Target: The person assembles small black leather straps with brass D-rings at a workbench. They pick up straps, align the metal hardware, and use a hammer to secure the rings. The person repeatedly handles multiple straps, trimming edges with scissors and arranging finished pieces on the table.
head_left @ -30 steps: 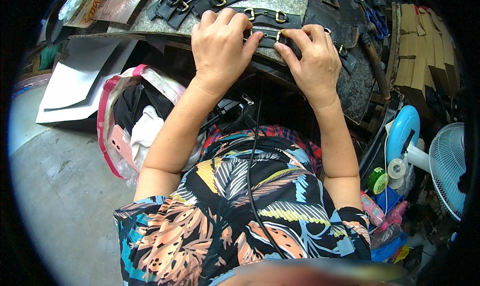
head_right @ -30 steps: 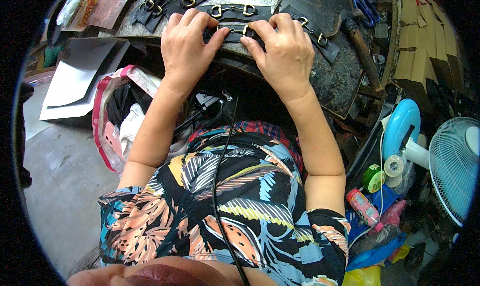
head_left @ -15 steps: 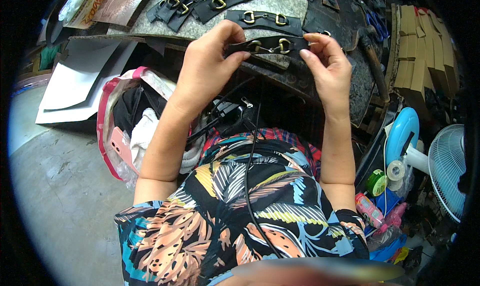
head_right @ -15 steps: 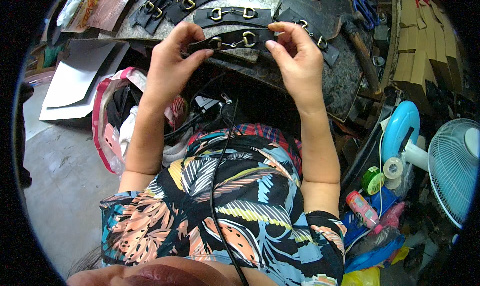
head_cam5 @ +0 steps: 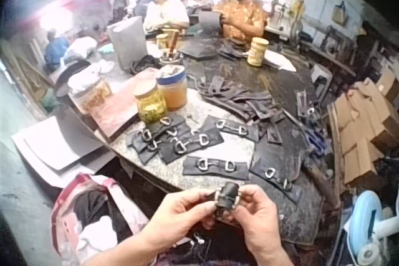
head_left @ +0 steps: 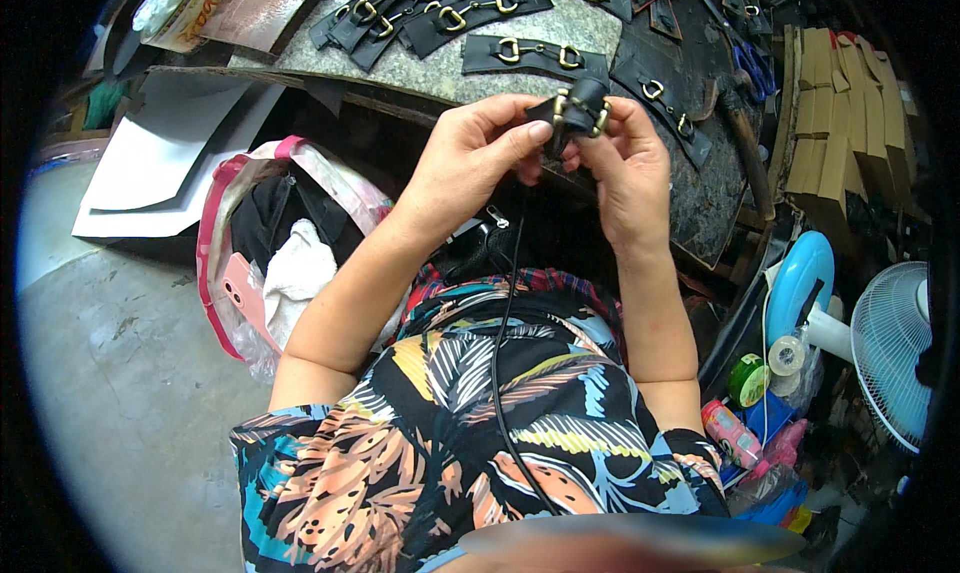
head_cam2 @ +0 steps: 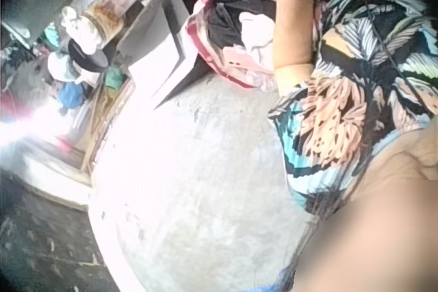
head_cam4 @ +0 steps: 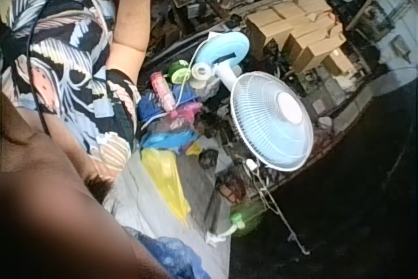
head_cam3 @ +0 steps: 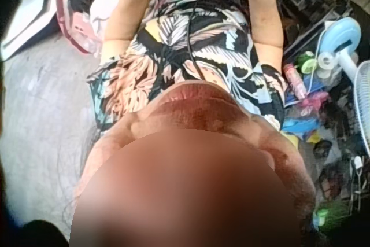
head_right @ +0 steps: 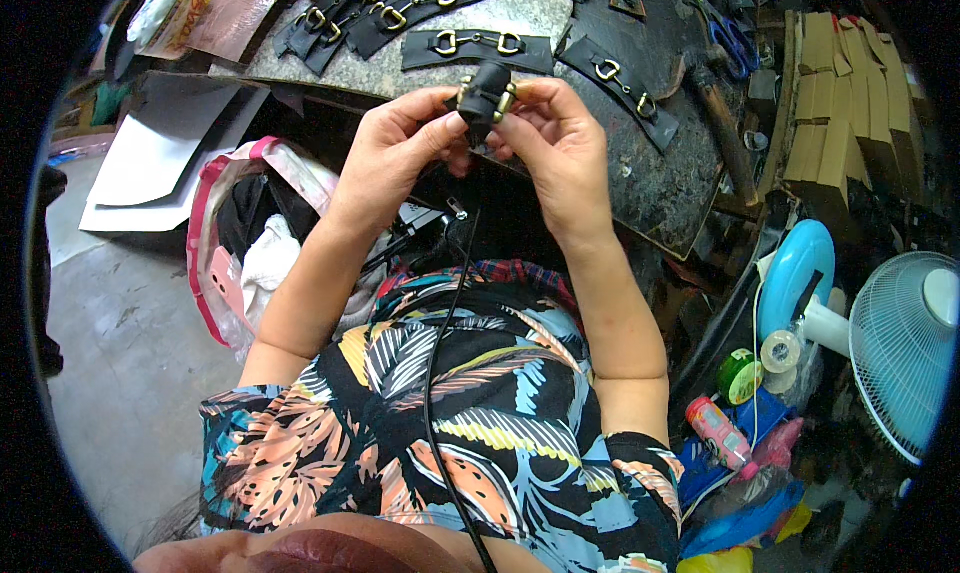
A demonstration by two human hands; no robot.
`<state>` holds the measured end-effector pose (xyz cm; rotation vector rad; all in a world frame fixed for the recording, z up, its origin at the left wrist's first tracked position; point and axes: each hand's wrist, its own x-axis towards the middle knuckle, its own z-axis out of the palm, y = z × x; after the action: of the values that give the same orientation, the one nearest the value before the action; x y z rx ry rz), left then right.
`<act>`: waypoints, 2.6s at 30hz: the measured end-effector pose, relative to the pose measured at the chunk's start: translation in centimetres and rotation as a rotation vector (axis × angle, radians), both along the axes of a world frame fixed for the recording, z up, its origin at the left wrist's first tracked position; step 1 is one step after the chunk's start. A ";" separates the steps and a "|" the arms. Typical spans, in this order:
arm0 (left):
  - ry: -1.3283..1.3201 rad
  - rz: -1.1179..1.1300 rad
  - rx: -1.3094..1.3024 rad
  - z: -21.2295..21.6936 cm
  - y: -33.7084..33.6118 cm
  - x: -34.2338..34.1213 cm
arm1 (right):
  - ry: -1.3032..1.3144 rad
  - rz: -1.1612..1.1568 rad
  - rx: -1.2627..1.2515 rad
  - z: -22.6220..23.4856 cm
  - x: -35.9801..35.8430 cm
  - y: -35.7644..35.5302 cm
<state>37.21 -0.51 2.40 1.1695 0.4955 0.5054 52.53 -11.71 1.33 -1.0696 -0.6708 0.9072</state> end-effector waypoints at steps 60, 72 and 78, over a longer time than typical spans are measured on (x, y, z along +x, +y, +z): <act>0.388 0.372 1.389 0.5 4.0 -1.7 | -1.281 -0.560 -0.085 -0.4 7.5 1.5; 0.365 0.307 1.275 0.1 4.2 -1.7 | -1.354 -0.574 -0.031 -0.8 7.6 1.4; 0.398 0.268 1.330 0.3 3.4 -2.1 | -1.391 -0.536 -0.052 -0.5 7.3 1.4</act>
<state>35.13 2.93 2.74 2.5281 0.6740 0.8831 59.82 -10.28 0.80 -1.7644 -1.3687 -0.4295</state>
